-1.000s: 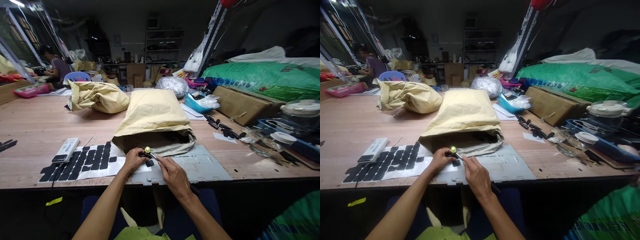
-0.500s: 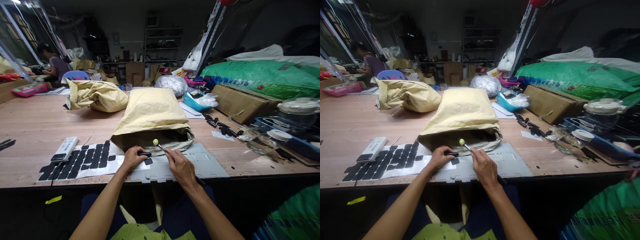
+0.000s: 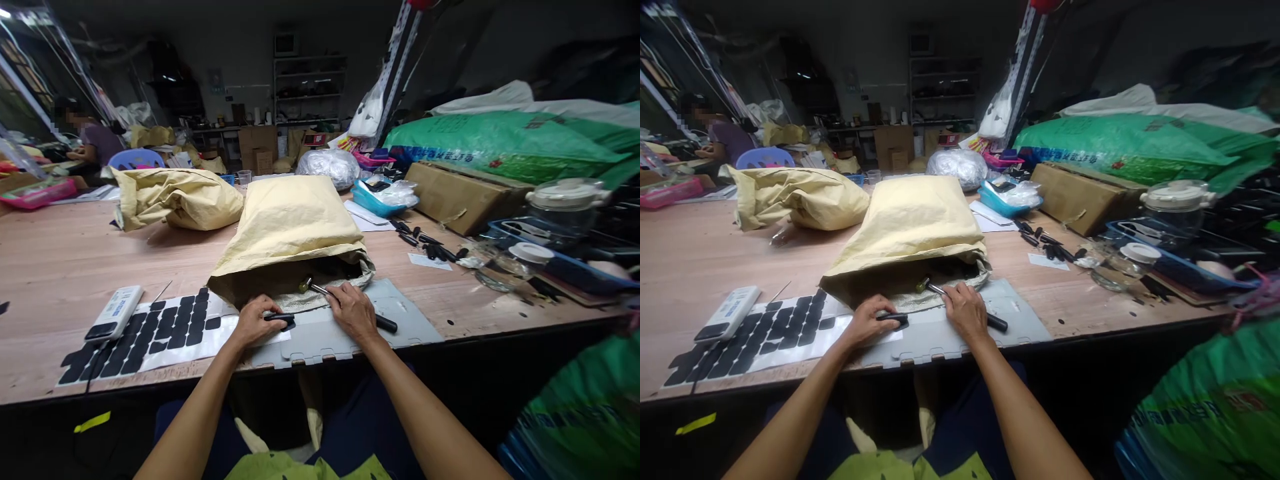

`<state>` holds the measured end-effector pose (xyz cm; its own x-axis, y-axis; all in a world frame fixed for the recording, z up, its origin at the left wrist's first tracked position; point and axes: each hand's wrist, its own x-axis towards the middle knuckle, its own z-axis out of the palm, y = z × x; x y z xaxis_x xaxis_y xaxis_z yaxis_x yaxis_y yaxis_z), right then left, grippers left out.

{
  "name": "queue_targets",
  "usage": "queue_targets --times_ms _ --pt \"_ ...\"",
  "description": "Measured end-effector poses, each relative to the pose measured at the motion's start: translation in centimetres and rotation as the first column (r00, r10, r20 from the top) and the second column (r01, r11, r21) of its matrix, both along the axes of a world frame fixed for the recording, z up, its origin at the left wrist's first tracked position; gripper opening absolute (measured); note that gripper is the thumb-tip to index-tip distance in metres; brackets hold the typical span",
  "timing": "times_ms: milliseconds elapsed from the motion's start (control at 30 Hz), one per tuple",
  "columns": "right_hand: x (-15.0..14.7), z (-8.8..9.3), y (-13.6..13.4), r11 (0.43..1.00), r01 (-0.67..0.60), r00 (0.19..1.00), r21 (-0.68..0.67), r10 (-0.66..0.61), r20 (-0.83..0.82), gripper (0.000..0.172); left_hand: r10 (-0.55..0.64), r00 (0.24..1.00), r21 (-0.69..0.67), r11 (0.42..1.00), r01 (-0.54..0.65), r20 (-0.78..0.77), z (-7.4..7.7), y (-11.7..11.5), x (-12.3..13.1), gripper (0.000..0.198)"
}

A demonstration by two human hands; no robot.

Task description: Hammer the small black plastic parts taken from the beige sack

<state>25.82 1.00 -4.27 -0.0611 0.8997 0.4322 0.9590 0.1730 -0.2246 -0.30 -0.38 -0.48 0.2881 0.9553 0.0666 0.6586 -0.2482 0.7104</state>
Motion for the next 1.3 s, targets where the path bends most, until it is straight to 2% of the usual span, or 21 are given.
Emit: queue_targets --times_ms 100,200,333,400,467,567,633,800,900,1000,1067,1167,1300 --pt "-0.1 0.3 -0.1 1.0 0.014 1.0 -0.011 -0.014 -0.001 0.021 -0.144 0.989 -0.05 0.989 0.142 -0.032 0.7 -2.6 -0.6 0.017" --pt "-0.2 0.5 -0.1 0.999 0.025 1.0 -0.02 -0.025 0.004 0.022 -0.258 0.965 -0.076 0.964 0.254 -0.054 0.2 -6.2 -1.1 0.017" --pt "-0.3 0.6 -0.2 0.999 0.034 0.999 -0.034 -0.033 0.018 0.023 -0.237 0.944 0.014 0.969 0.247 -0.23 -1.2 -9.3 -0.9 0.023" --pt "-0.4 0.6 -0.3 0.999 0.039 0.999 -0.034 -0.038 0.023 0.023 -0.237 0.933 0.031 0.967 0.254 -0.271 -1.4 -9.7 -0.7 0.027" --pt "-0.4 0.6 -0.4 0.999 0.041 0.999 -0.027 -0.041 0.026 0.023 -0.254 0.936 0.021 0.964 0.267 -0.245 -1.0 -9.5 -0.5 0.025" --pt "-0.5 0.6 -0.4 0.999 0.042 0.999 -0.012 -0.042 0.028 0.023 -0.264 0.953 0.024 0.962 0.27 -0.149 0.3 -8.0 0.2 0.012" --pt "-0.6 0.6 -0.4 0.999 0.038 0.999 -0.004 -0.038 0.023 0.023 -0.246 0.965 0.071 0.965 0.253 -0.085 1.4 -6.0 1.2 0.01" --pt "-0.4 0.8 -0.4 1.0 0.005 1.0 -0.004 -0.005 -0.001 0.024 -0.119 0.992 0.219 0.968 0.126 -0.047 3.5 2.1 6.5 0.019" --pt "-0.4 1.0 -0.4 1.0 -0.026 1.0 -0.016 0.026 -0.005 0.023 -0.088 0.991 0.187 0.977 0.106 -0.104 3.5 7.1 10.1 0.027" --pt "-0.4 1.2 -0.5 0.999 -0.032 0.999 -0.025 0.032 -0.011 0.022 -0.127 0.974 0.052 0.989 0.139 -0.189 2.5 10.4 12.8 0.033" --pt "-0.4 1.2 -0.5 0.999 -0.033 0.999 -0.032 0.032 -0.02 0.022 -0.156 0.961 -0.018 0.988 0.156 -0.227 1.7 11.4 13.8 0.036" --pt "-0.4 1.3 -0.5 0.999 -0.036 0.999 -0.039 0.035 -0.034 0.021 -0.141 0.954 -0.064 0.99 0.128 -0.265 1.1 11.7 14.4 0.038" --pt "-0.4 1.4 -0.5 0.998 -0.038 0.999 -0.041 0.036 -0.04 0.02 -0.12 0.945 -0.101 0.99 0.093 -0.303 1.4 10.9 13.9 0.031"
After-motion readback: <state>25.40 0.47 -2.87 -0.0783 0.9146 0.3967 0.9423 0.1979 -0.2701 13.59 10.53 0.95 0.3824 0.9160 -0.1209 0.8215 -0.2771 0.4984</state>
